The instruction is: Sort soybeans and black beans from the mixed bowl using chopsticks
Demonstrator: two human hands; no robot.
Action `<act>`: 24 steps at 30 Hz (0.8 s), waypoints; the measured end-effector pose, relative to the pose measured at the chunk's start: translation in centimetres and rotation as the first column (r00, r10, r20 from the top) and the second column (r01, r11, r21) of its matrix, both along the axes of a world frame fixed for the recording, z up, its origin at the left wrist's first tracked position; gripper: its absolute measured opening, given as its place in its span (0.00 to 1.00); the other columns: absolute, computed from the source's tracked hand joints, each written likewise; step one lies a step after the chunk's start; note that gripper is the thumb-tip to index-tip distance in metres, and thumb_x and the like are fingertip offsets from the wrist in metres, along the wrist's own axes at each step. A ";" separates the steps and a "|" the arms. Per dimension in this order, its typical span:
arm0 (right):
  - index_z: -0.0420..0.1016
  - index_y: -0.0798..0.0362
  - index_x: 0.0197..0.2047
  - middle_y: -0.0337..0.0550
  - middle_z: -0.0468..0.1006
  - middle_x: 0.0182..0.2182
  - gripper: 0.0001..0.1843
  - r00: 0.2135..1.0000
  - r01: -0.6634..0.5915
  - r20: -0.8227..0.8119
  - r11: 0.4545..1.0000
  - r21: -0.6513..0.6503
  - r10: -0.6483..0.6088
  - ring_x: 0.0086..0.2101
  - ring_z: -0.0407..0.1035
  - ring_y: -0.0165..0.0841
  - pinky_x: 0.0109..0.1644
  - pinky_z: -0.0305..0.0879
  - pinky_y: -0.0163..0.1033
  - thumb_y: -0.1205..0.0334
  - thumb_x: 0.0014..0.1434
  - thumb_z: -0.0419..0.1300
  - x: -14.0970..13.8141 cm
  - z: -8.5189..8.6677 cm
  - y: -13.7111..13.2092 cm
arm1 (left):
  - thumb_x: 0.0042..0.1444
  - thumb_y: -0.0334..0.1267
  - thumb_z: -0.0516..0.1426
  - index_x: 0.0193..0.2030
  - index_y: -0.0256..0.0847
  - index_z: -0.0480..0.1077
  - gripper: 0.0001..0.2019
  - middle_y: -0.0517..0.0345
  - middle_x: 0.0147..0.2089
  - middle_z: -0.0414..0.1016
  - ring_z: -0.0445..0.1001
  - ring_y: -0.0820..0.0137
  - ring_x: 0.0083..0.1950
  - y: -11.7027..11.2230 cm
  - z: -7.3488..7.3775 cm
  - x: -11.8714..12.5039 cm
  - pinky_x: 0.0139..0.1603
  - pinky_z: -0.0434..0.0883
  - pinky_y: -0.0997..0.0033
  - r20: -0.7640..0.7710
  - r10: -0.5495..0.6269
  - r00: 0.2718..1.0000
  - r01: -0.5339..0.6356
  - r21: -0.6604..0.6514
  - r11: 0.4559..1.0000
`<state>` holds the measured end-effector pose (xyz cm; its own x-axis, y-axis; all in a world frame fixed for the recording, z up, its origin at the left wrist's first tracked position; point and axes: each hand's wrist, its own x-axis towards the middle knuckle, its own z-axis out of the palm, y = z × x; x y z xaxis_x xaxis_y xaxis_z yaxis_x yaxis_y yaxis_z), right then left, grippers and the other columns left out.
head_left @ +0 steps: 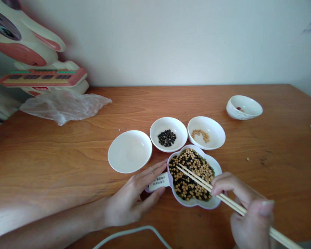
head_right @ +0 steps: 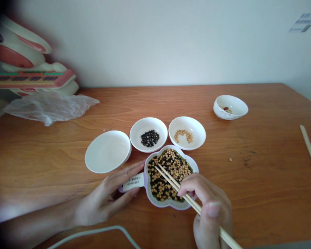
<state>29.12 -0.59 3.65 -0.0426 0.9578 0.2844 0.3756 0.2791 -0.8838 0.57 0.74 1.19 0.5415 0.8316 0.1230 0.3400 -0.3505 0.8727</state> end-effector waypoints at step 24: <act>0.77 0.50 0.30 0.47 0.78 0.29 0.44 1.000 -0.005 -0.019 1.000 -0.008 0.005 0.33 0.74 0.40 0.37 0.69 0.44 0.30 0.71 0.32 0.3 -0.2 -0.3 | 0.69 0.31 0.57 0.65 0.45 0.61 0.20 0.38 0.78 0.60 0.72 0.56 0.70 -0.8 0.2 0.2 0.68 0.76 0.57 0.038 0.046 0.998 -0.042 -0.104 0.994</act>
